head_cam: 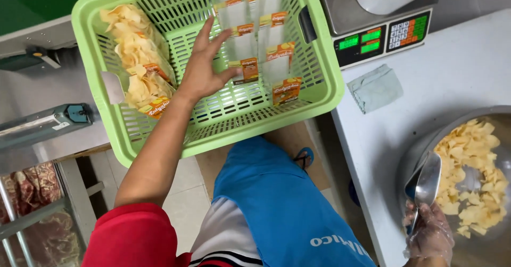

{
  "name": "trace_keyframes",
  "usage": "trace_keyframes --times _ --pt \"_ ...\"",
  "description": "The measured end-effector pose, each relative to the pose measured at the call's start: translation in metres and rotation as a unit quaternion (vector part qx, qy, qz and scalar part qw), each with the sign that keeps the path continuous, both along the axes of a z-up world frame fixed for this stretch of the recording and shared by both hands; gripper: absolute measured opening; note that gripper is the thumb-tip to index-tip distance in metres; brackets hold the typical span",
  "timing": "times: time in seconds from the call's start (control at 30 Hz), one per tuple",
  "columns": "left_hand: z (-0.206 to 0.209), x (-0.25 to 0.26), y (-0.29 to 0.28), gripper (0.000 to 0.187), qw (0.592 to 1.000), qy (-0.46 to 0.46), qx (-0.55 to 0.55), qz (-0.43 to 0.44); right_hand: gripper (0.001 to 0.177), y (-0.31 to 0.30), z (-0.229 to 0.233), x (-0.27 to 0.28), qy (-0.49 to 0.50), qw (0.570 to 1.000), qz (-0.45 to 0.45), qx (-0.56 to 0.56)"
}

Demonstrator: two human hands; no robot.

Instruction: Scooping chips from a large bowl into individual plastic bags, weighing them on a digital scale, and placing the finished bags into a basket.

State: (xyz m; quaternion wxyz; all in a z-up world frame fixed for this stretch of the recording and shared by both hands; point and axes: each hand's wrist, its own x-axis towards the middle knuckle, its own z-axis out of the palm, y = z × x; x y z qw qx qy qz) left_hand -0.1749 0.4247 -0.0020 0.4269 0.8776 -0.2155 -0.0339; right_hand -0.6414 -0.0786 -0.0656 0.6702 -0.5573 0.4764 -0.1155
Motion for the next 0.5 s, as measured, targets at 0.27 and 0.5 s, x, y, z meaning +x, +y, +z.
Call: trace_keyframes --times 0.27,0.5 --pt "-0.001 0.011 0.008 0.02 0.984 -0.036 0.168 -0.044 0.038 0.005 -0.008 -0.023 0.003 0.997 -0.077 0.003" --pt "-0.015 0.008 0.098 0.024 0.993 -0.094 0.069 -0.024 0.034 0.033 0.049 0.01 0.026 0.981 -0.191 -0.018"
